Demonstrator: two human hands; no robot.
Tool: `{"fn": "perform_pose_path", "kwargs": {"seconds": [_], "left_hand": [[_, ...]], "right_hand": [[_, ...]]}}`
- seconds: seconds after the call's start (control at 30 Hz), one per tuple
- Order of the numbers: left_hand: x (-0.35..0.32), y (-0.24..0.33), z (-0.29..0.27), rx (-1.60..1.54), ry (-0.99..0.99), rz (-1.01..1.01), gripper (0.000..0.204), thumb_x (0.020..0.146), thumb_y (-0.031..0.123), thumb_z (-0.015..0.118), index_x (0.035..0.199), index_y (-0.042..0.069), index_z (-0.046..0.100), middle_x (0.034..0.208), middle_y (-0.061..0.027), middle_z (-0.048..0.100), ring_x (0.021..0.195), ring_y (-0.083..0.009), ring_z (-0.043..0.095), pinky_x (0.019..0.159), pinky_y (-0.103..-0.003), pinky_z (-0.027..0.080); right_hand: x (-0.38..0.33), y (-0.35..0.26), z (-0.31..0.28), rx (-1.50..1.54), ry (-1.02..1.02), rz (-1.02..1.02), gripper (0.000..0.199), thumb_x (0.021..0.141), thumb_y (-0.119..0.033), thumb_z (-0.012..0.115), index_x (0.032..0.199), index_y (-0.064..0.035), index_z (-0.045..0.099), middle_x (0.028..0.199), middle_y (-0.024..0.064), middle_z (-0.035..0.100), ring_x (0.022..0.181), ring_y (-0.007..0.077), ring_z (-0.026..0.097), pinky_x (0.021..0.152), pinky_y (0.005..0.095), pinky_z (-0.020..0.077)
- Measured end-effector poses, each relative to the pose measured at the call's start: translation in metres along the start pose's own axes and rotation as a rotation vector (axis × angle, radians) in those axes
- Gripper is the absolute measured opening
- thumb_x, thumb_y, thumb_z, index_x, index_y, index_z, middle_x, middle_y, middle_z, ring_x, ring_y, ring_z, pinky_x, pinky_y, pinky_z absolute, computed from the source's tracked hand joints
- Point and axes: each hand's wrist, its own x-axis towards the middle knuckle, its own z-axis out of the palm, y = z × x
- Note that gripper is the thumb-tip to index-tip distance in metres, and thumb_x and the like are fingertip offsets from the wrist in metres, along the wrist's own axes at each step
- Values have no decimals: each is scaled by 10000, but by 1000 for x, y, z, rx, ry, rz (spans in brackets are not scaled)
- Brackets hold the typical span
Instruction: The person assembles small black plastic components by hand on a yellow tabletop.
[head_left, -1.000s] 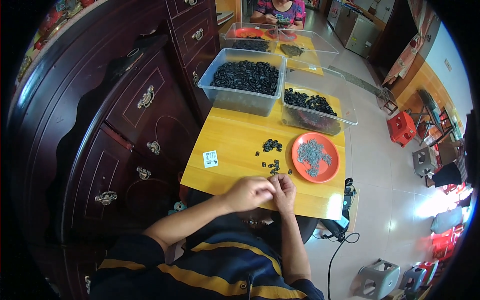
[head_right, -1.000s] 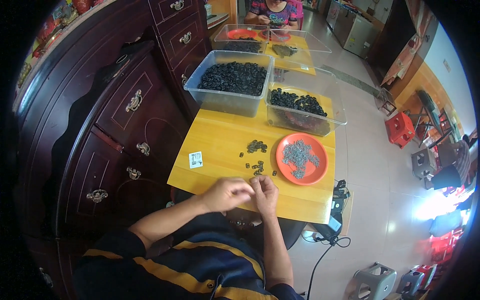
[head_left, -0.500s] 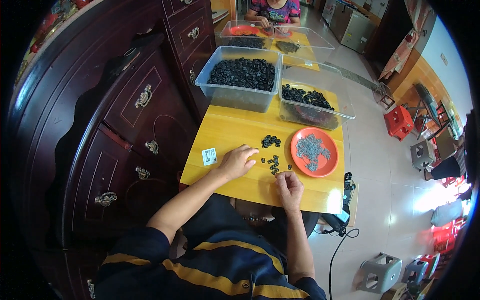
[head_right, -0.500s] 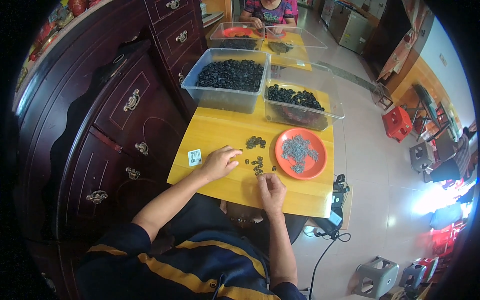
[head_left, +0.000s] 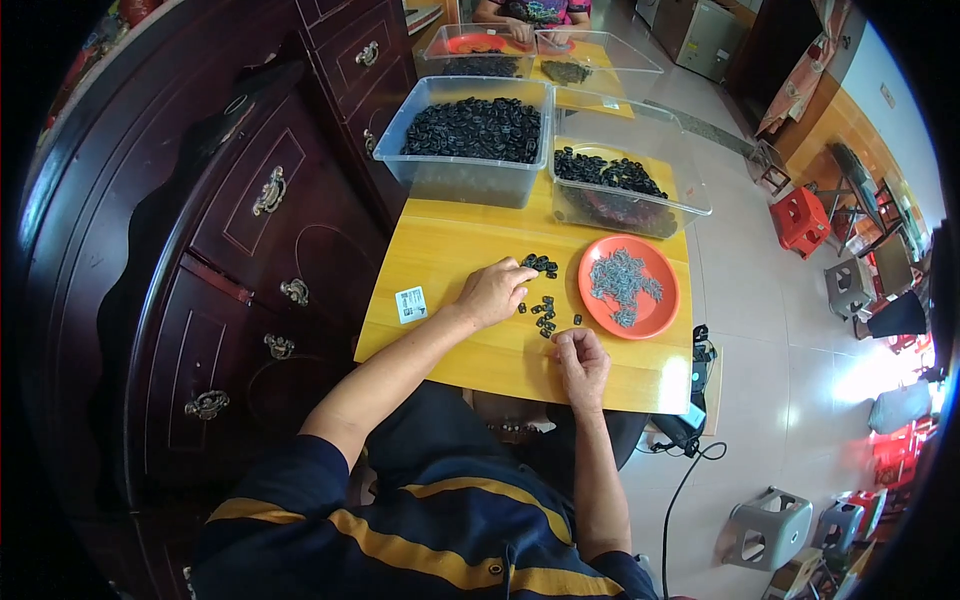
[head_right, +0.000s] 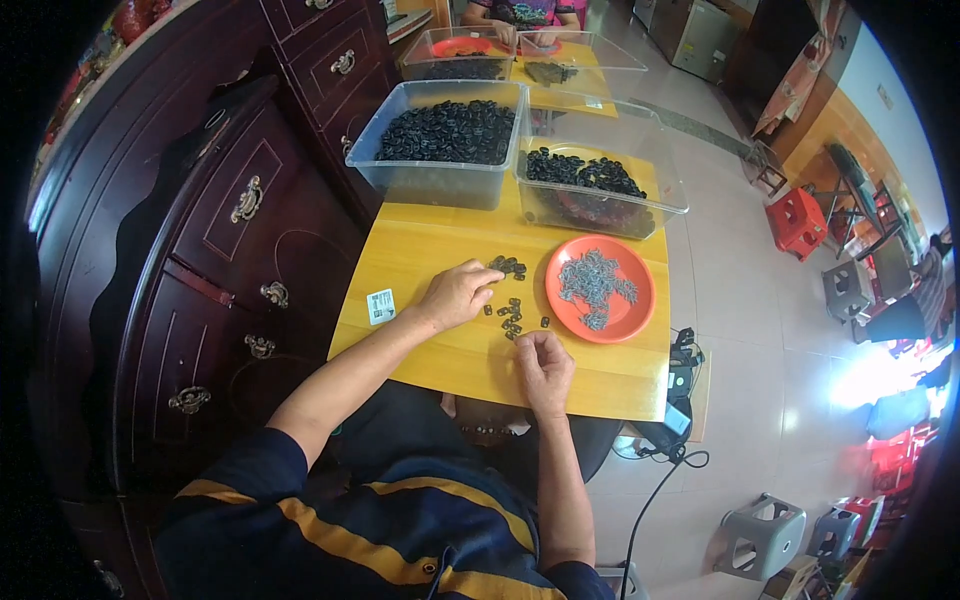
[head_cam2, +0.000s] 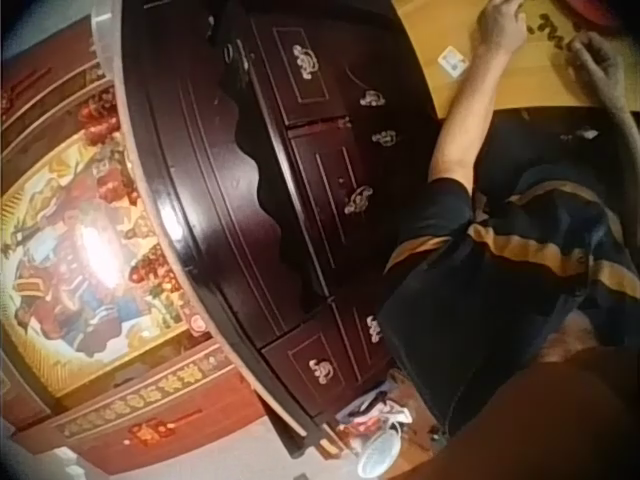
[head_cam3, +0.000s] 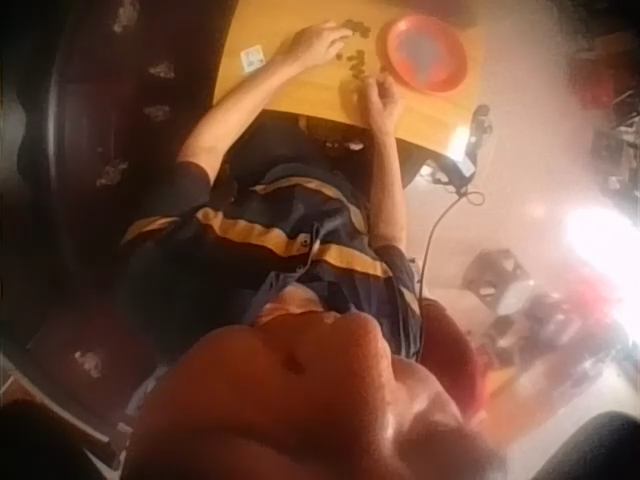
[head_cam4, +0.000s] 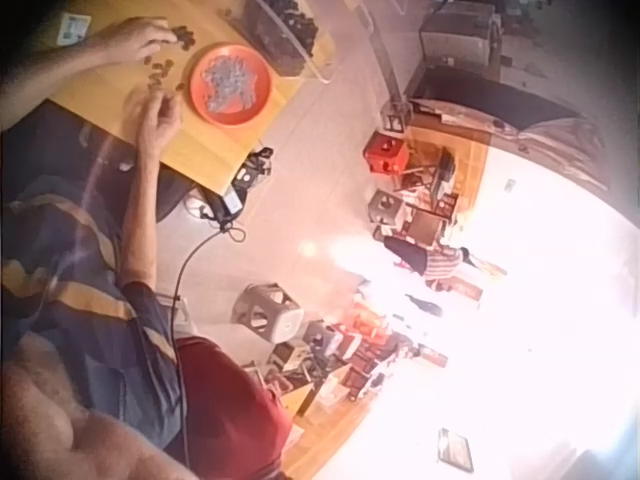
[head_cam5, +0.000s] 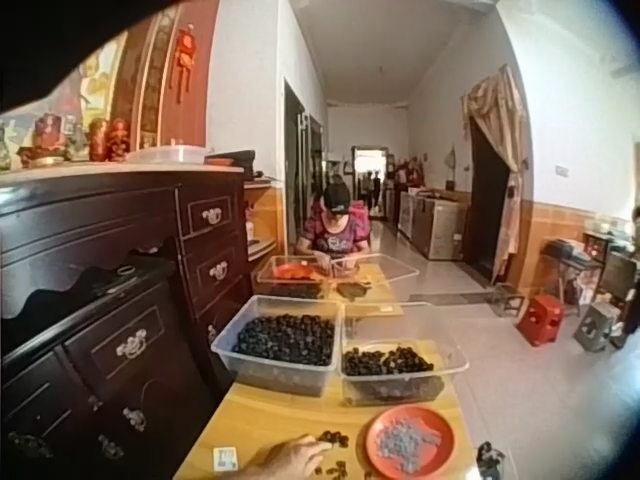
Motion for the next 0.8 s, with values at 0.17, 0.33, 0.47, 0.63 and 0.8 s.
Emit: {"fn": "perform_pose_path", "kwargs": {"seconds": [0.17, 0.33, 0.47, 0.63, 0.8], "left_hand": [[7, 4, 4, 87, -32, -17, 290, 864, 142, 637, 1147, 96, 674, 965, -116, 632, 901, -319, 650, 795, -429, 535], [4, -3, 10, 68, -29, -23, 263, 864, 156, 635, 1113, 84, 678, 976, -115, 635, 888, -316, 654, 791, -439, 536], [-1, -6, 9, -31, -1, -2, 261, 825, 105, 664, 1083, 65, 675, 916, -106, 636, 825, -292, 652, 747, -408, 534], [16, -3, 7, -18, 28, -45, 267, 827, 117, 658, 1088, 61, 673, 920, -113, 640, 831, -292, 655, 751, -409, 535], [38, -4, 13, 170, 56, 27, 219, 848, 159, 633, 1044, 94, 704, 942, -102, 650, 864, -305, 659, 751, -430, 537]], "right_hand": [[0, 0, 1, 21, -7, 3, 103, 950, -94, 646, 913, 2, 638, 746, -26, 615, 665, 41, 549, 612, 210, 455], [1, 5, -3, -7, -14, 11, 106, 960, -100, 632, 920, -2, 634, 795, -2, 645, 682, 53, 576, 635, 212, 468], [1, 4, -3, -1, -35, 22, 113, 969, -112, 622, 925, -8, 629, 850, 18, 673, 705, 68, 604, 664, 217, 486], [2, 4, 0, 5, 7, -10, 99, 947, -88, 645, 911, 4, 634, 734, -32, 609, 651, 36, 541, 605, 207, 447], [2, 2, 0, 17, 7, -3, 104, 949, -92, 642, 908, 3, 628, 727, -36, 600, 651, 31, 539, 601, 206, 444]]}}
